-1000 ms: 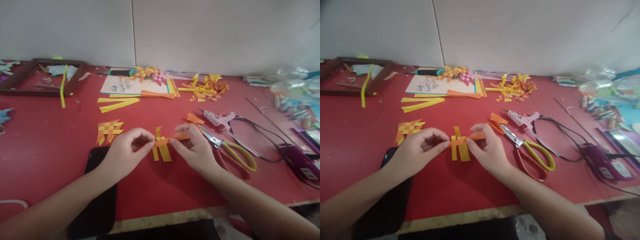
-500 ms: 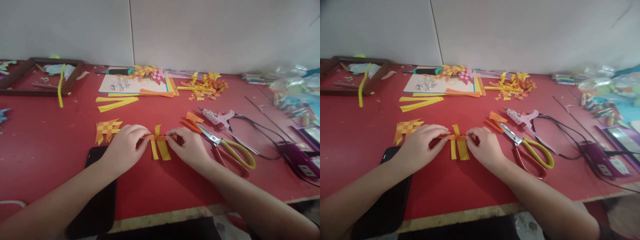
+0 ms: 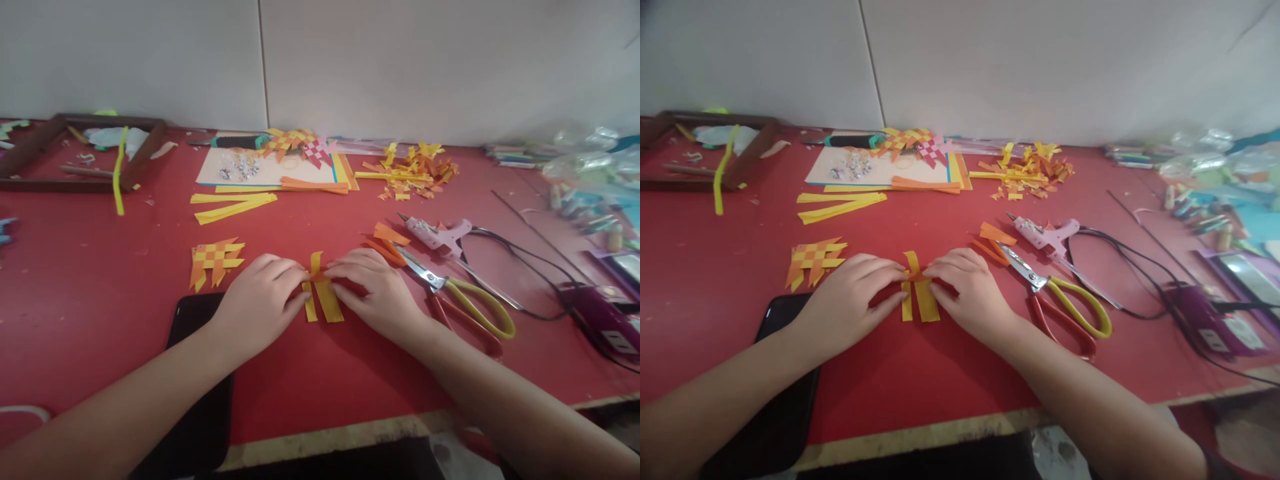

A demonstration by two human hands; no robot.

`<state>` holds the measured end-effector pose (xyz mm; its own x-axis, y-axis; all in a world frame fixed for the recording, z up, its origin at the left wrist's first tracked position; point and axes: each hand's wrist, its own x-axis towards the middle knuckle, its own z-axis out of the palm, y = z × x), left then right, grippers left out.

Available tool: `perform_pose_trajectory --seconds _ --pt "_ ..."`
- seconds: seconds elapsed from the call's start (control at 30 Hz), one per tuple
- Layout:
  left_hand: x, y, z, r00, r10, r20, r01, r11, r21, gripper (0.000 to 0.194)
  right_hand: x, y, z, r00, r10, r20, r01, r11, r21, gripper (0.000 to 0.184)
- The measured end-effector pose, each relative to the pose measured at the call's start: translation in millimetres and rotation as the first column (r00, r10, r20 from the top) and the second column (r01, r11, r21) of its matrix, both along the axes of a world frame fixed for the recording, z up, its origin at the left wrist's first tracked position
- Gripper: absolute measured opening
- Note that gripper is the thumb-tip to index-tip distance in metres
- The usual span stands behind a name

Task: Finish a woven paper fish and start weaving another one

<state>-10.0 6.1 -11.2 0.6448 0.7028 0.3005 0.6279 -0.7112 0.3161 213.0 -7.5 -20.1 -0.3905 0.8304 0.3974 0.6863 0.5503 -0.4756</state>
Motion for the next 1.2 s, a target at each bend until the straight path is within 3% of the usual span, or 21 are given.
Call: perform_pose_trajectory --seconds 0.43,0.63,1.2 --pt "2.5 -4.0 0.1 1.000 0.005 0.001 -0.005 0.999 0.034 0.017 -1.5 -7.7 5.2 0.995 -0.095 0.004 0.095 0.995 -0.031 0.013" --pt "3.4 -5.4 -0.1 1.000 0.008 -0.015 -0.008 0.998 0.055 0.016 -1.6 -7.4 3.8 0.997 -0.075 -0.001 0.074 0.993 -0.097 0.015" --pt "5.1 -7.2 3.3 0.998 -0.009 -0.067 0.018 0.991 0.135 0.019 -4.6 -8.7 1.7 0.999 -0.022 0.030 0.025 0.995 -0.097 0.016"
